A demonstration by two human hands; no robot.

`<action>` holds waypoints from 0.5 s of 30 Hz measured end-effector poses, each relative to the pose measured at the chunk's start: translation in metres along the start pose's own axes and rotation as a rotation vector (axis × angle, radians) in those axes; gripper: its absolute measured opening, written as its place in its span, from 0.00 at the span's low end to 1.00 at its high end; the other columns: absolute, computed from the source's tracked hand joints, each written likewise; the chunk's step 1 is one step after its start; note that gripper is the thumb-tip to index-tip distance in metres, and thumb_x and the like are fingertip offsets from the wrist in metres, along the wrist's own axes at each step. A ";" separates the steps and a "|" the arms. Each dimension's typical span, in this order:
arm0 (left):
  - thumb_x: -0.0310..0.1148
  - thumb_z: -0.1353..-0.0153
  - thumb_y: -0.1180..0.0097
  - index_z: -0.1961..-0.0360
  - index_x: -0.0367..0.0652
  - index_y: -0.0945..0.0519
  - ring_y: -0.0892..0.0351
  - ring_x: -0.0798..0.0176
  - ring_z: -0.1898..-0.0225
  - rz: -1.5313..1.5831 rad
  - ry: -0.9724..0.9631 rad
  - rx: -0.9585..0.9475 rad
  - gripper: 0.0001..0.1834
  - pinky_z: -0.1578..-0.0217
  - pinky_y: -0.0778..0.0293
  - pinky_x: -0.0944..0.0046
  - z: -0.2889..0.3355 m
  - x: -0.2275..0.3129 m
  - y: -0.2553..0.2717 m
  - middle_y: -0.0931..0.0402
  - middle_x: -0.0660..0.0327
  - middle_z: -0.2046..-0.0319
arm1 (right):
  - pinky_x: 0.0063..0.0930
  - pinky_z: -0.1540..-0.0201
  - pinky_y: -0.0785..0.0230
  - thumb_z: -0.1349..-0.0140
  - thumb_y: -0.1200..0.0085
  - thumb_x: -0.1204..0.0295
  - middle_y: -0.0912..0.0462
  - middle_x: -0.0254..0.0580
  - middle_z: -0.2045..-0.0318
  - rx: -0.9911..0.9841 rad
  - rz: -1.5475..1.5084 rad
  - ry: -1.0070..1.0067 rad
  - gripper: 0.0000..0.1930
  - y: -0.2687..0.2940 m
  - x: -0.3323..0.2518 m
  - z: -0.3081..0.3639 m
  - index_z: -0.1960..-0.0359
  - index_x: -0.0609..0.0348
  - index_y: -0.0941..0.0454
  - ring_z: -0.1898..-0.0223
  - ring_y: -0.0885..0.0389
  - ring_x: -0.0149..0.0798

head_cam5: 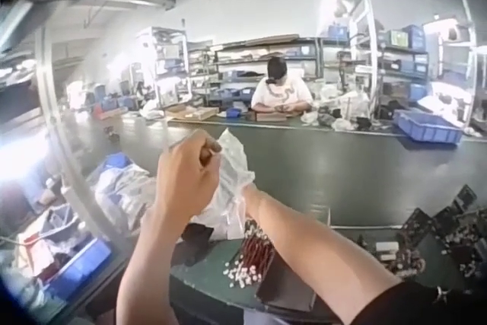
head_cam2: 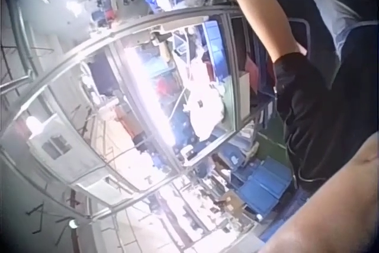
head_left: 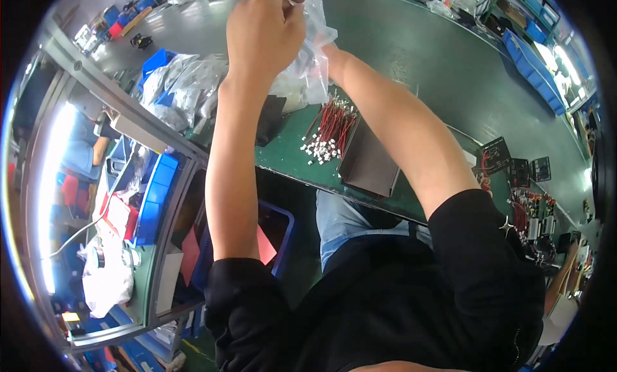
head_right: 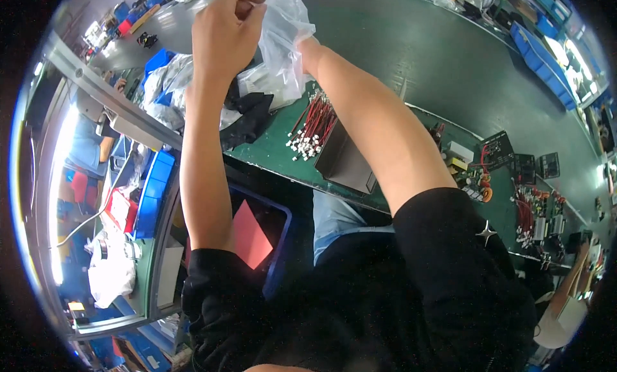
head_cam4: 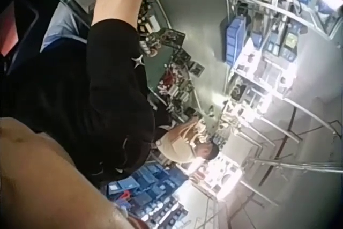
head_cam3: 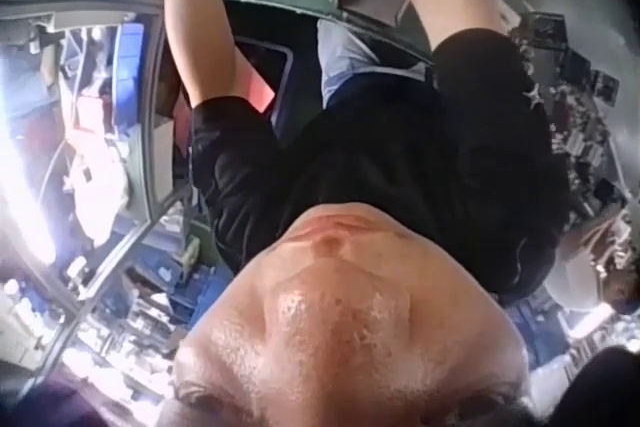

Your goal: Assembling electronic components, circuit boards, and heat sinks into a housing for a power supply or inverter.

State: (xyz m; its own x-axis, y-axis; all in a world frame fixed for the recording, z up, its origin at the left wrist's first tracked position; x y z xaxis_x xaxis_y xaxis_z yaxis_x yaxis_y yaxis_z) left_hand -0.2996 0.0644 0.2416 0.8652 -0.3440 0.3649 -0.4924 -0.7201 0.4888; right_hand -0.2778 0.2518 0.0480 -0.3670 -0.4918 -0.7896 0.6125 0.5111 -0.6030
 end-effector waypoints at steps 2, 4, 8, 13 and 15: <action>0.29 0.41 0.42 0.65 0.38 0.22 0.18 0.41 0.67 0.020 0.077 -0.090 0.06 0.65 0.25 0.48 0.002 0.010 -0.006 0.20 0.47 0.72 | 0.56 0.49 0.24 0.26 0.58 0.50 0.12 0.36 0.55 0.034 0.009 0.119 0.21 0.001 -0.008 0.007 0.48 0.47 0.17 0.53 0.15 0.42; 0.30 0.40 0.40 0.63 0.40 0.20 0.16 0.47 0.67 -0.024 -0.058 -0.030 0.06 0.65 0.23 0.53 0.009 0.017 -0.014 0.17 0.51 0.71 | 0.41 0.47 0.23 0.28 0.52 0.54 0.16 0.35 0.51 -0.078 0.424 0.686 0.20 -0.011 -0.027 0.016 0.44 0.51 0.23 0.46 0.19 0.41; 0.26 0.42 0.39 0.68 0.42 0.20 0.16 0.51 0.73 -0.012 -0.292 0.045 0.02 0.70 0.23 0.56 0.028 0.033 -0.040 0.18 0.56 0.72 | 0.35 0.46 0.24 0.29 0.50 0.57 0.18 0.35 0.49 -0.131 0.643 0.972 0.20 -0.054 -0.033 0.025 0.42 0.53 0.25 0.43 0.21 0.41; 0.22 0.45 0.39 0.69 0.41 0.20 0.18 0.53 0.75 0.032 -0.269 0.076 0.04 0.74 0.25 0.60 0.039 0.049 -0.039 0.19 0.58 0.73 | 0.36 0.46 0.24 0.29 0.50 0.58 0.18 0.36 0.48 -0.077 0.763 0.970 0.18 -0.075 -0.031 0.015 0.43 0.52 0.24 0.43 0.20 0.42; 0.21 0.45 0.39 0.69 0.41 0.20 0.19 0.54 0.76 0.048 -0.271 0.089 0.04 0.75 0.25 0.60 0.040 0.052 -0.040 0.20 0.58 0.73 | 0.37 0.45 0.24 0.29 0.50 0.59 0.17 0.36 0.48 -0.039 0.827 0.967 0.18 -0.073 -0.033 0.010 0.43 0.52 0.23 0.44 0.20 0.42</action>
State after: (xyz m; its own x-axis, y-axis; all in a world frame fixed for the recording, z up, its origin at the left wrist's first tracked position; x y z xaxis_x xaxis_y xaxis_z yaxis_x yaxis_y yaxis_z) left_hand -0.2310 0.0507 0.2095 0.8406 -0.5188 0.1554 -0.5337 -0.7449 0.4003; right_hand -0.3034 0.2232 0.1193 -0.2556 0.6864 -0.6808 0.8871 0.4465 0.1171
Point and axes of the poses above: each hand's wrist, its own z-axis away from the middle knuckle, its own y-axis out of the back of the hand, x = y × z, the point moved 5 cm from there along -z, towards the middle knuckle
